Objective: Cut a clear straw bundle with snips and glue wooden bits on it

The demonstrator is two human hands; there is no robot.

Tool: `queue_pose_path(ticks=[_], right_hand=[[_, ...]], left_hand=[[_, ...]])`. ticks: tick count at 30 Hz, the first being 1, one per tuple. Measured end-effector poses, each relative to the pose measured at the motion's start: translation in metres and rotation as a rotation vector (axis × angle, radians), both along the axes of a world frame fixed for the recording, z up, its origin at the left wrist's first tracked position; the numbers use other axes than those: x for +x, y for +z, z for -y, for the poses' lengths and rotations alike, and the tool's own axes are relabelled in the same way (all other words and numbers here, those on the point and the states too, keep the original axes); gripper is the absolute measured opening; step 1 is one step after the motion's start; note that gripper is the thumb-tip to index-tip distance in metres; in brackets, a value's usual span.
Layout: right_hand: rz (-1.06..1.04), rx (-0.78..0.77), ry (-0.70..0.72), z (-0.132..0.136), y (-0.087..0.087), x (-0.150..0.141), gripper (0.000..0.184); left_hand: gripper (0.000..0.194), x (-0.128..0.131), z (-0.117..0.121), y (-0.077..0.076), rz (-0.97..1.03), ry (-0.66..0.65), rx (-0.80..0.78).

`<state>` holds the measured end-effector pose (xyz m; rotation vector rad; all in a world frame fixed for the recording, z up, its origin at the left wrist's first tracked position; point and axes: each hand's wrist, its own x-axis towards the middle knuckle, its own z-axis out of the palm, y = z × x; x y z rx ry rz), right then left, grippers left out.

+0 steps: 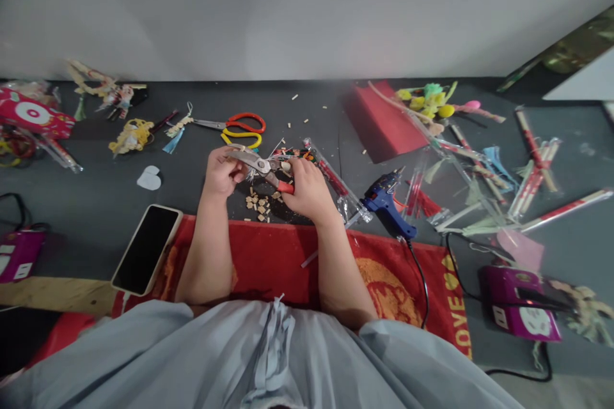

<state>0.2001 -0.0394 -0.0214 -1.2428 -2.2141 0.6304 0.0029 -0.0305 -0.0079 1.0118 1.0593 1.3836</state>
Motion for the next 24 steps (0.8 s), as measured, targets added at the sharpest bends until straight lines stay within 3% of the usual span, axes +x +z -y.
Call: queue_pose_path(ticks=[15, 20, 24], right_hand=[[0.011, -0.006, -0.008, -0.001, 0.000, 0.000, 0.049], [0.034, -0.017, -0.081, 0.002, 0.003, -0.002, 0.045], [0.067, -0.053, -0.141, 0.004, 0.005, -0.005, 0.047]], left_hand=[[0.044, 0.003, 0.003, 0.008, 0.154, -0.067, -0.098], [0.046, 0.005, 0.000, 0.004, 0.132, -0.061, -0.048], [0.047, 0.010, -0.005, -0.004, 0.025, 0.039, 0.065]])
